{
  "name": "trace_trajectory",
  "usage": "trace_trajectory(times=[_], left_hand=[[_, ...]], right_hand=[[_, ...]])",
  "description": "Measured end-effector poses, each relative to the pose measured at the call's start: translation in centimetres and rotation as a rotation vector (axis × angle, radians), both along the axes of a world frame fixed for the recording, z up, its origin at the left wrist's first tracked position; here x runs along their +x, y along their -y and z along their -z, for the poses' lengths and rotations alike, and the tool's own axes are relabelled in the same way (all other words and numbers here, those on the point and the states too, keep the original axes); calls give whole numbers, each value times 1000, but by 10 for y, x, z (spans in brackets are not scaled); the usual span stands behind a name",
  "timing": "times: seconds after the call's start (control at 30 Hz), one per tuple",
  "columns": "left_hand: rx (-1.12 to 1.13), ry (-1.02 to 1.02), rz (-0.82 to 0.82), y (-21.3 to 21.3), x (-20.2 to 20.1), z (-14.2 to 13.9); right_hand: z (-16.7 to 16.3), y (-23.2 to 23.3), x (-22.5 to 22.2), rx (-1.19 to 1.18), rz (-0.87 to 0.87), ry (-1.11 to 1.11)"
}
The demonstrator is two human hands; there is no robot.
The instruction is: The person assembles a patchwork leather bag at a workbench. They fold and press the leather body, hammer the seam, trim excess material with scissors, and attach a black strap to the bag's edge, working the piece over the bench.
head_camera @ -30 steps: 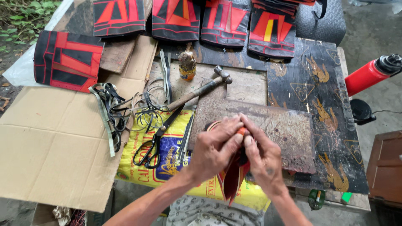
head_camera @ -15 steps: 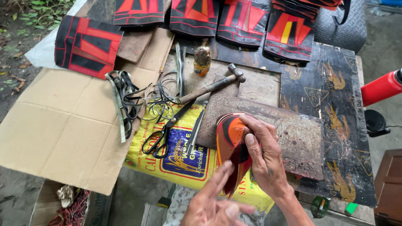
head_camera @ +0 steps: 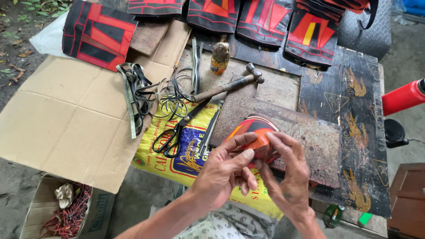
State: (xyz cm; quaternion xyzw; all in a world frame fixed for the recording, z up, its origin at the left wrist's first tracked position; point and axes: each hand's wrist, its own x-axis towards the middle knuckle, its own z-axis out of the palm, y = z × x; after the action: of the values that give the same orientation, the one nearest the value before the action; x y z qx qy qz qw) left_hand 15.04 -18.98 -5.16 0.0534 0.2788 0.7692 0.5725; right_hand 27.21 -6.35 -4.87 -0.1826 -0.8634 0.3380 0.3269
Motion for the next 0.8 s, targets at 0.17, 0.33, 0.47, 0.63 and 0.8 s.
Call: trace_trajectory(times=[0.17,0.33,0.47,0.63,0.8], left_hand=[[-81,-80,-102,-7,-1,11],[-104,-211,-131,-11,2,13],[-107,-203,-164,-16,7,13],[-105,-207,-177,-14,18,12],[-113,-206,-202,-7,31,13]], right_hand=[[10,6,5,-272,0,-31],[20,13,7,-387,-14,-208],[21,18,9,-303,50,-228],[15,23,17,-436,125,-204],[8,33,28,-338,170,-133]])
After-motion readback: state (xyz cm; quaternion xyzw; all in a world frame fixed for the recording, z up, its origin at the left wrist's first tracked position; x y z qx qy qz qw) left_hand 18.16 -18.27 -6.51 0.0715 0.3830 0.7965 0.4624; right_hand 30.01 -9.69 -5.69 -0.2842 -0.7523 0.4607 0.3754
